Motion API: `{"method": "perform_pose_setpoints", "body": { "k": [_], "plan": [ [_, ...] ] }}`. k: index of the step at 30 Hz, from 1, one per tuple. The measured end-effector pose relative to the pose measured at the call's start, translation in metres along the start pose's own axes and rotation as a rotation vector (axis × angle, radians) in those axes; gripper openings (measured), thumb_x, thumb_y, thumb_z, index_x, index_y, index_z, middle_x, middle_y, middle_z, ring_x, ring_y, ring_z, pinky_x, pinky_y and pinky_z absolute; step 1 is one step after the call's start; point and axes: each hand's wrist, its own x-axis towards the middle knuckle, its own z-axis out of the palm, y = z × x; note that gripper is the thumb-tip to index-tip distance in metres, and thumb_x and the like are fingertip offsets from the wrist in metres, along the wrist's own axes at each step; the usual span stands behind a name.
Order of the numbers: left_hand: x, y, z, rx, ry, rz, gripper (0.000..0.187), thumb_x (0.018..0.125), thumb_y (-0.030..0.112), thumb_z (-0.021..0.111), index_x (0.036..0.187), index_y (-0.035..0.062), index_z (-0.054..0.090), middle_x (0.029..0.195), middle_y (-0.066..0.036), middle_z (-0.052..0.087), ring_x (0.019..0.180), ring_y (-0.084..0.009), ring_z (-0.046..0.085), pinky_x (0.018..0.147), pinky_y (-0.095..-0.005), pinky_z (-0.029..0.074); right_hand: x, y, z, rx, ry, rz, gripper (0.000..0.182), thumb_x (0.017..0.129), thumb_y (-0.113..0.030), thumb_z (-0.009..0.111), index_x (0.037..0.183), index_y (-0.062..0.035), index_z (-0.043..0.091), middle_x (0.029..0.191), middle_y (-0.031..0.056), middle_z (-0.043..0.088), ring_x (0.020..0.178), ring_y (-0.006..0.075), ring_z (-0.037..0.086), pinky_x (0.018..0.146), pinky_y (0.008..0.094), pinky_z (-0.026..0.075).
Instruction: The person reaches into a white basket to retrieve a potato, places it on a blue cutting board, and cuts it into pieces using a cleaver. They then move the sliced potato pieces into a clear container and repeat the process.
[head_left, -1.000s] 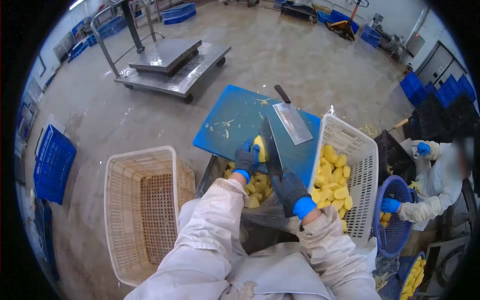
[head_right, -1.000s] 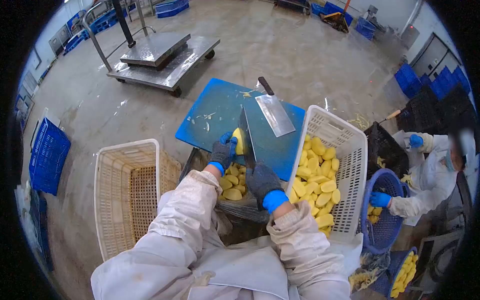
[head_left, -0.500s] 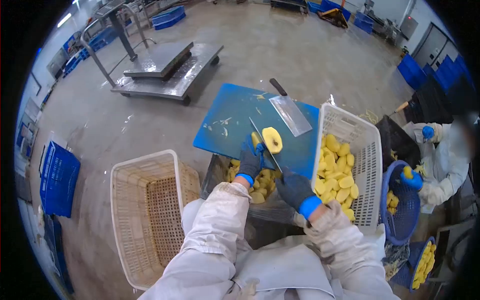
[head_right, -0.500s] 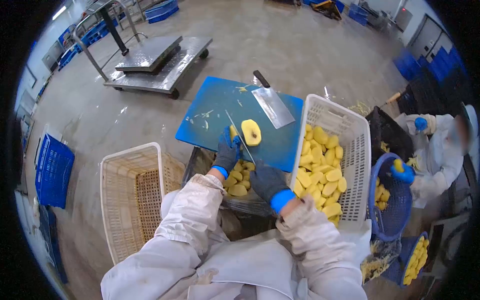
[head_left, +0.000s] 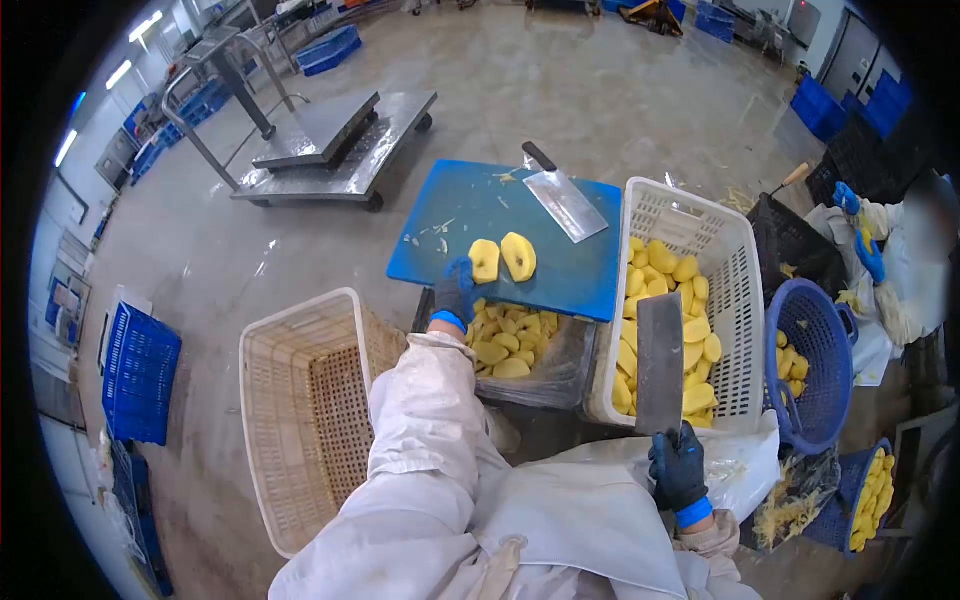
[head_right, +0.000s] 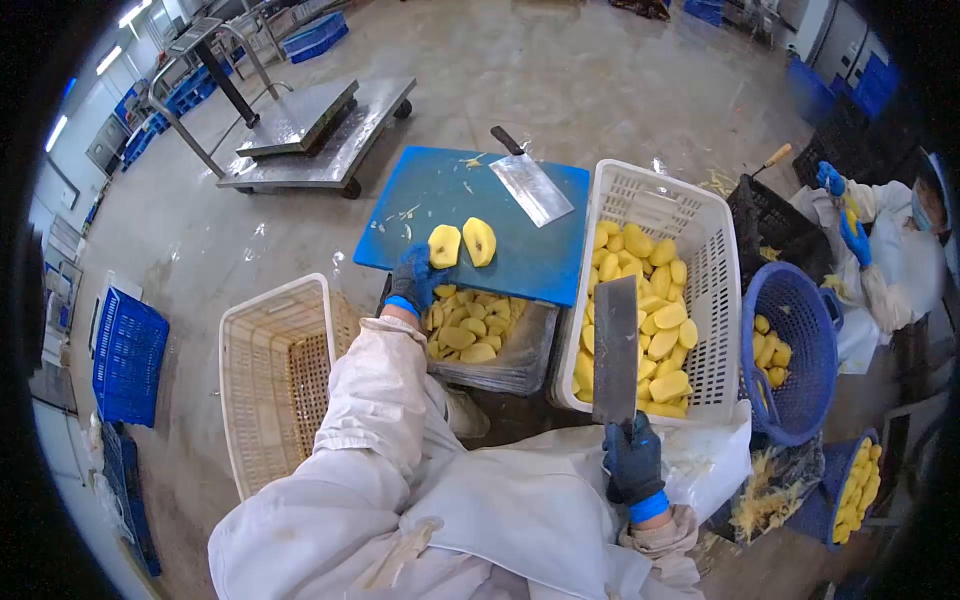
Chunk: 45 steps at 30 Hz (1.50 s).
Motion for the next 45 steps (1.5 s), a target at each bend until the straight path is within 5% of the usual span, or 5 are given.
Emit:
{"method": "perform_pose_setpoints", "body": {
  "k": [2, 10, 22, 30, 45],
  "plan": [
    [0.008, -0.005, 0.019, -0.619, 0.158, -0.469, 0.038, 0.072, 0.017, 0.067, 0.104, 0.0009, 0.055, 0.096, -0.016, 0.061, 0.088, -0.0317, 0.059, 0.076, -0.0376, 0.047, -0.001, 0.01, -0.001, -0.045, -0.022, -0.03, 0.012, 0.083, -0.014, 0.057, 0.086, -0.0041, 0.052, 0.062, 0.0045, 0.055, 0.048, 0.01, 0.048, 0.043, 0.0272, 0.038],
    [0.011, -0.01, -0.008, -0.372, 0.016, -0.358, 0.039, 0.073, 0.015, 0.064, 0.111, 0.0049, 0.057, 0.097, -0.014, 0.064, 0.087, -0.0266, 0.062, 0.077, -0.0343, 0.048, -0.003, -0.006, 0.013, -0.457, -0.08, -0.474, 0.013, 0.08, -0.01, 0.056, 0.088, -0.0009, 0.052, 0.065, 0.0162, 0.056, 0.058, 0.0334, 0.055, 0.051, 0.0394, 0.042],
    [0.016, -0.022, -0.01, -0.754, -0.105, -0.492, 0.034, 0.076, 0.013, 0.06, 0.108, 0.0019, 0.059, 0.092, -0.011, 0.064, 0.084, -0.0197, 0.06, 0.074, -0.0315, 0.048, 0.005, -0.004, 0.02, -0.543, -0.11, -0.468, 0.011, 0.08, -0.01, 0.057, 0.084, -0.0016, 0.052, 0.06, 0.014, 0.052, 0.055, 0.0342, 0.053, 0.05, 0.0411, 0.041],
    [0.024, 0.057, -0.033, 0.42, -0.315, -0.257, 0.105, 0.062, 0.059, 0.068, 0.141, 0.0188, 0.012, 0.145, -0.018, 0.012, 0.132, -0.0406, 0.014, 0.105, -0.0505, 0.018, 0.018, -0.006, 0.023, -0.597, -0.182, -0.558, 0.013, 0.079, -0.01, 0.058, 0.087, -0.0018, 0.053, 0.066, 0.0142, 0.055, 0.057, 0.0325, 0.055, 0.052, 0.0396, 0.043],
    [0.021, 0.079, -0.024, 0.251, -0.878, 0.598, 0.087, 0.061, 0.052, 0.072, 0.134, 0.0214, 0.035, 0.132, -0.019, 0.033, 0.123, -0.0386, 0.029, 0.101, -0.0497, 0.024, 0.029, 0.025, -0.039, -0.44, 0.03, -0.125, 0.021, 0.079, -0.021, 0.062, 0.089, -0.0038, 0.056, 0.069, 0.0188, 0.058, 0.062, 0.0362, 0.058, 0.055, 0.0407, 0.044]
  ]
}}
